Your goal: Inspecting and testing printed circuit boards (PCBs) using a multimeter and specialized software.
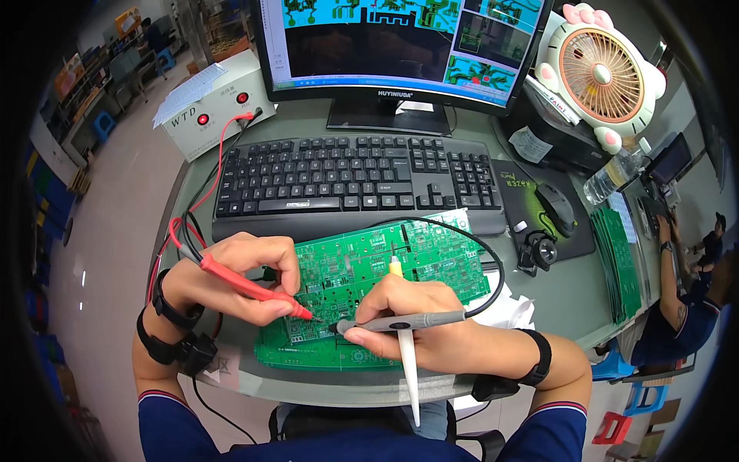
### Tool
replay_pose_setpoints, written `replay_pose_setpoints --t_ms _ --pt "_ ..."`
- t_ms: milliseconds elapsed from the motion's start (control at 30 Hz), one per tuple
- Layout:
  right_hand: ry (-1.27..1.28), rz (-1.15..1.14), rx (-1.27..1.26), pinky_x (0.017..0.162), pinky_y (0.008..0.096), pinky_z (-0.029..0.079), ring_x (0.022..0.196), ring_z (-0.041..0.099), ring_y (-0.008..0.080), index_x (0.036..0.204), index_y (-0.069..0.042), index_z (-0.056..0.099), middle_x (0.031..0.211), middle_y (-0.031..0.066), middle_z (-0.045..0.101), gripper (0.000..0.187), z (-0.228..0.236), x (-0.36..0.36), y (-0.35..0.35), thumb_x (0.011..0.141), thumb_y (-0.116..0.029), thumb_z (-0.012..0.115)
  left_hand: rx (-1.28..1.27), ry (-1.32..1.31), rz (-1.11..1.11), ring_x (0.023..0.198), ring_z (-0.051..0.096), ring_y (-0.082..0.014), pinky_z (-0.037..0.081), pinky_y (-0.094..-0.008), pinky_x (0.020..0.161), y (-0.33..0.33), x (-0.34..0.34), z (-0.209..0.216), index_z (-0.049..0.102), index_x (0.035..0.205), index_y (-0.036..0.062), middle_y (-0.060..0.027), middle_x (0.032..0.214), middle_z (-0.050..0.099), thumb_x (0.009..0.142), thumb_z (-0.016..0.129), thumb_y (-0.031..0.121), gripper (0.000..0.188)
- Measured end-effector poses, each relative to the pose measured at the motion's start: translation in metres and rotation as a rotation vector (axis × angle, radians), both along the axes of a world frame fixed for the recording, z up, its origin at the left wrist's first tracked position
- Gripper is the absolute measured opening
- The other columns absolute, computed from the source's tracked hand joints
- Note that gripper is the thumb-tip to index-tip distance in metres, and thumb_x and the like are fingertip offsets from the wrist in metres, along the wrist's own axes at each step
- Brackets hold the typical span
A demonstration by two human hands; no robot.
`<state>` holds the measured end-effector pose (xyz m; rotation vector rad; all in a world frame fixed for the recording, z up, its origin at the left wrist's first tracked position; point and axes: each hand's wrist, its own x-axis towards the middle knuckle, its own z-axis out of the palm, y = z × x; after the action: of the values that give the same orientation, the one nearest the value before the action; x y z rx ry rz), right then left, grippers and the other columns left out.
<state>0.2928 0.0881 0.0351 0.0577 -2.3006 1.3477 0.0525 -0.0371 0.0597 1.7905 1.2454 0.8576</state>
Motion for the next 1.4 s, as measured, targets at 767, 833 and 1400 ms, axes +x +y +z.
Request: replay_pose_setpoints --t_ms 767,833,1400 --pt "-0.015 -0.028 0.092 0.049 0.0287 0.048 0.059 0.064 0.0193 0.085 -0.004 0.058 0.074 0.0065 0.065 0.022 0.004 -0.001 -0.003 0.079 -0.012 0.078 -0.057 0.07 0.036 0.068 0.06 -0.0132 0.047 -0.0264 0.06 -0.002 0.002 0.008 0.058 0.082 0.0065 -0.0008 0.075 0.061 0.075 0.072 0.014 0.017" --pt "0.001 -0.025 0.094 0.049 0.0289 0.048 0.059 0.063 0.0198 0.084 -0.004 0.058 0.074 0.0067 0.065 0.022 0.004 -0.002 -0.003 0.078 -0.012 0.078 -0.033 0.086 0.034 0.068 0.06 -0.0133 0.047 -0.0265 0.06 -0.002 0.003 0.008 0.058 0.082 0.0068 -0.0006 0.075 0.061 0.075 0.072 0.014 0.017" --pt "0.005 0.001 0.145 0.051 0.0312 0.047 0.062 0.063 0.0222 0.084 -0.004 0.058 0.075 0.0065 0.063 0.023 0.008 -0.001 -0.004 0.077 -0.011 0.078 -0.029 0.105 0.037 0.07 0.06 -0.0147 0.047 -0.0278 0.061 -0.003 0.003 0.008 0.059 0.081 0.0076 -0.0006 0.078 0.061 0.075 0.074 0.015 0.018"
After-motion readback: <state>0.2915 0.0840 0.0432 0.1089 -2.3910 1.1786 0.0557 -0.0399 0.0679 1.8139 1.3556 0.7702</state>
